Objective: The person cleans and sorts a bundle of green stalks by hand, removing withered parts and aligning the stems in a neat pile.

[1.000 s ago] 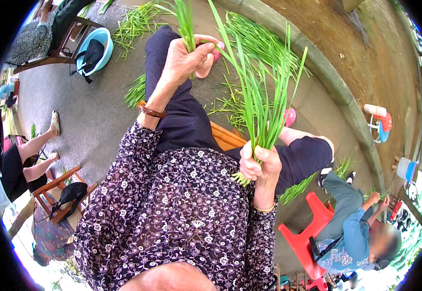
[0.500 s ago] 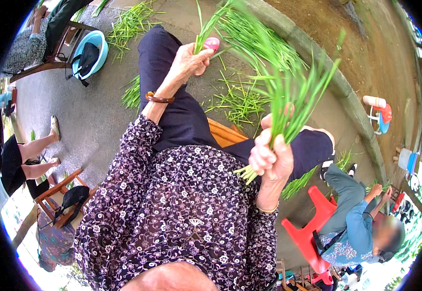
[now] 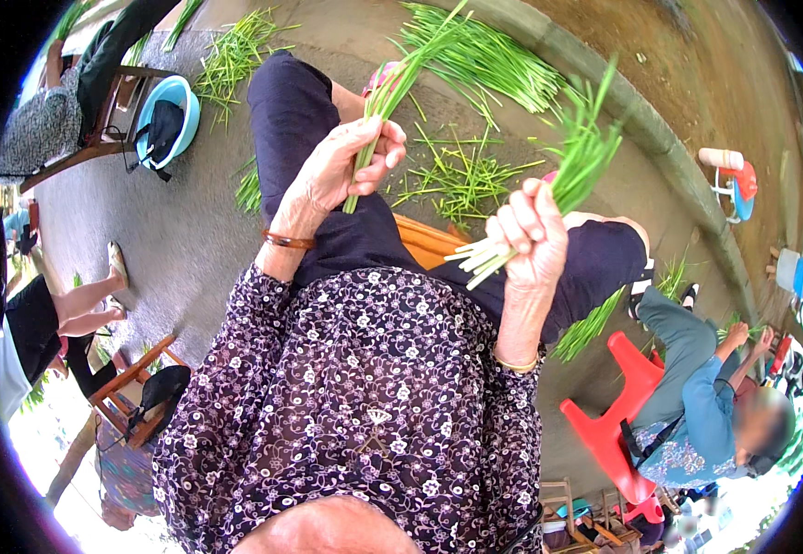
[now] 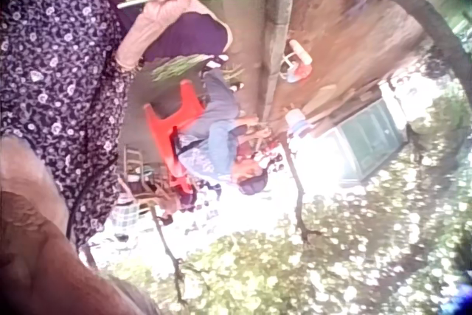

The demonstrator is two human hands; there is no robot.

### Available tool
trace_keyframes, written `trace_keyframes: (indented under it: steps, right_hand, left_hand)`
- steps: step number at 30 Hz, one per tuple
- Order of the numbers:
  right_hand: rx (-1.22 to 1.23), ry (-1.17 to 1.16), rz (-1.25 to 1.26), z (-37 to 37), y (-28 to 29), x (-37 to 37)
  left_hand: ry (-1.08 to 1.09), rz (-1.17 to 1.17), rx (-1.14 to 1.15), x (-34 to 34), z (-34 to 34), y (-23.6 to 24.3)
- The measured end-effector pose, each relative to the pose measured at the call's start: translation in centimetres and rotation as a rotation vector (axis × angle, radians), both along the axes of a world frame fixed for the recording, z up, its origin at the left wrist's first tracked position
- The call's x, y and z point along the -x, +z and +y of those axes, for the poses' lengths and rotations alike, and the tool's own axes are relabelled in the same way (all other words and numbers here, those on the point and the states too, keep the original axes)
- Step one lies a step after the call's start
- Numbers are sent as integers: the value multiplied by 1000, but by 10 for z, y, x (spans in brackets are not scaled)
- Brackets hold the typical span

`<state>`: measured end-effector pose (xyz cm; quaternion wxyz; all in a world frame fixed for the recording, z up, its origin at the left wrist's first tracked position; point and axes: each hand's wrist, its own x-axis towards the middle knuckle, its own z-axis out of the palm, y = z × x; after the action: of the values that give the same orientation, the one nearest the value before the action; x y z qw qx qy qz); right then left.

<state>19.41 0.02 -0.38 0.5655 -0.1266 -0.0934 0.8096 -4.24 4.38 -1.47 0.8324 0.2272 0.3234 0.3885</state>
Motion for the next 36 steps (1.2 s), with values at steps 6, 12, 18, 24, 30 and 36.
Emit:
trace_keyframes:
  steps: [6, 12, 18, 24, 30, 36]
  right_hand:
    - [80, 7, 4, -2, -14, 18]
    - [131, 16, -30, -8, -23, 29]
    - [125, 28, -176, -9, -21, 41]
    - [159, 47, -351, -4, -14, 46]
    - [217, 5, -626, -4, -8, 48]
    - [223, 56, -609, -2, -8, 42]
  left_hand:
    - [-8, 156, -148, -12, -26, 21]
    - [-6, 205, -174, -19, -43, 25]
    - [-57, 225, -174, -26, -49, 29]
    - [-149, 290, -168, -36, -54, 34]
    - [-241, 222, -131, -38, -56, 27]
    - [-257, -165, 121, -29, -49, 16]
